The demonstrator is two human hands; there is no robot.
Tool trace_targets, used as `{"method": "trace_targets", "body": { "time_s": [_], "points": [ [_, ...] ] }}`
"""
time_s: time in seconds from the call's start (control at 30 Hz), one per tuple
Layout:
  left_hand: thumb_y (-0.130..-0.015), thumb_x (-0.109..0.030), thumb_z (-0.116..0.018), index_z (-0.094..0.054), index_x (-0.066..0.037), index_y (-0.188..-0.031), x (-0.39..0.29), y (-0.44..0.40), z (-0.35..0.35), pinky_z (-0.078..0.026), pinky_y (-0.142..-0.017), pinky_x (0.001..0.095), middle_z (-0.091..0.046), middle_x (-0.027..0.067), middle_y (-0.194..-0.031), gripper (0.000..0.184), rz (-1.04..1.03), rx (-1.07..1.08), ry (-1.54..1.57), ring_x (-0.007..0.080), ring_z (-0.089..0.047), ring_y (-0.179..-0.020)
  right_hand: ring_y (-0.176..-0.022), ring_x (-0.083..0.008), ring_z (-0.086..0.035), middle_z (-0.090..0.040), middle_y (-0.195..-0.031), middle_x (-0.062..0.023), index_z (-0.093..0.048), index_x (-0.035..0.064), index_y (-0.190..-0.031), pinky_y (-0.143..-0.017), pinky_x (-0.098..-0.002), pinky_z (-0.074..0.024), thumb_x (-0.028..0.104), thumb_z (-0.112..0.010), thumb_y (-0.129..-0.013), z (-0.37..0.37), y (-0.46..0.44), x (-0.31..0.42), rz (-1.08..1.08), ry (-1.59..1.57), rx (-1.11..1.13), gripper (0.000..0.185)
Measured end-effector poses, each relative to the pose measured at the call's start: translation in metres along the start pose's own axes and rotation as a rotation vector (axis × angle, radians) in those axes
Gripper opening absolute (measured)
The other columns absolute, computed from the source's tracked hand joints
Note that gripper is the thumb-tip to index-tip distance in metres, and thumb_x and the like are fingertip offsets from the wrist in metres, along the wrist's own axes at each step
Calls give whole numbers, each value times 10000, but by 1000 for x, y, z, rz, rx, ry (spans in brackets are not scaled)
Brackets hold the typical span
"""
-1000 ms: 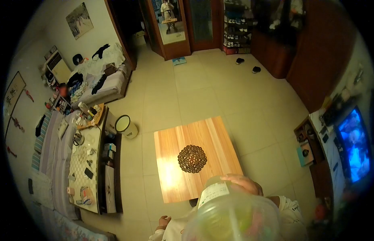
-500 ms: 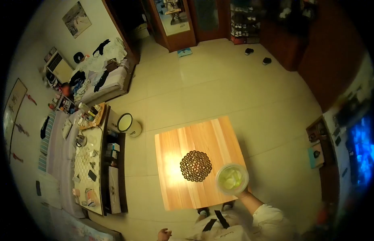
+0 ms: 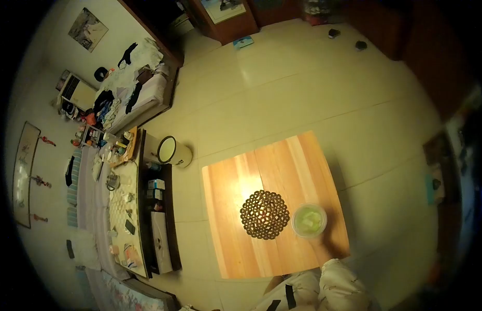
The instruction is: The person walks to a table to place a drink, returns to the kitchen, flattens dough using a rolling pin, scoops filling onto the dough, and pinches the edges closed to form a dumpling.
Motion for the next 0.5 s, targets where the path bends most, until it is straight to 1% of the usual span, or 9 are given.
{"method": "trace_targets", "body": {
  "time_s": [0.13, 0.27, 0.37, 0.4, 0.47, 0.5],
  "points": [
    [-794, -112, -633, -410, -17, -1250, -38, 11, -12, -496, -669, 310, -614, 125, -908, 516, -40, -24, -168, 184, -578, -743, -1022, -277, -540, -551, -1109, -140, -436, 41, -1186, -844, -372, -449, 160, -778, -619, -6, -3, 5, 30, 18, -12, 673],
    [-777, -149, -667, -439, 8, -1230, -62, 15, -22, -511, -689, 330, -629, 143, -902, 531, -116, -19, -227, 211, -608, -757, -1035, -289, -531, -535, -1131, -152, -413, 34, -1209, -852, -376, -444, 157, -778, -617, -1, -4, 23, 90, 72, -39, 706],
    [-771, -161, -678, -426, 3, -1243, -74, 8, -20, -514, -683, 338, -632, 142, -910, 560, -175, 22, -232, 215, -610, -746, -1045, -297, -524, -523, -1147, -161, -396, 29, -1227, -858, -380, -440, 156, -778, -616, 22, 10, 42, 228, 222, -132, 731],
    [-784, -167, -660, -426, 4, -1242, -80, 11, -19, -511, -691, 345, -630, 147, -913, 543, -187, -2, -289, 220, -608, -761, -1048, -300, -521, -519, -1152, -164, -390, 27, -1232, -860, -381, -439, 155, -778, -615, 37, 21, 45, 204, 347, -146, 740],
    [-811, -179, -625, -424, 4, -1241, -97, 16, -19, -507, -706, 358, -625, 156, -918, 508, -222, -50, -402, 231, -603, -793, -1129, -353, -448, -410, -1259, -221, -283, -13, -1304, -925, -383, -396, 146, -777, -613, 82, 55, 27, -76, 726, -52, 864],
    [-827, -198, -598, -438, 7, -1226, -98, 6, -15, -501, -718, 361, -623, 162, -918, 476, -218, -88, -270, 240, -598, -808, -1183, -380, -379, -361, -1299, -241, -271, -34, -1310, -967, -400, -356, 174, -767, -627, 107, 76, 11, -208, 647, -31, 870]
  ]
}}
Point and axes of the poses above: each hand's wrist, its own y-axis away from the middle knuckle, its own z-axis out of the back of the hand, x = y × z, the point moved 3 cm from there along -y, towards the middle knuckle
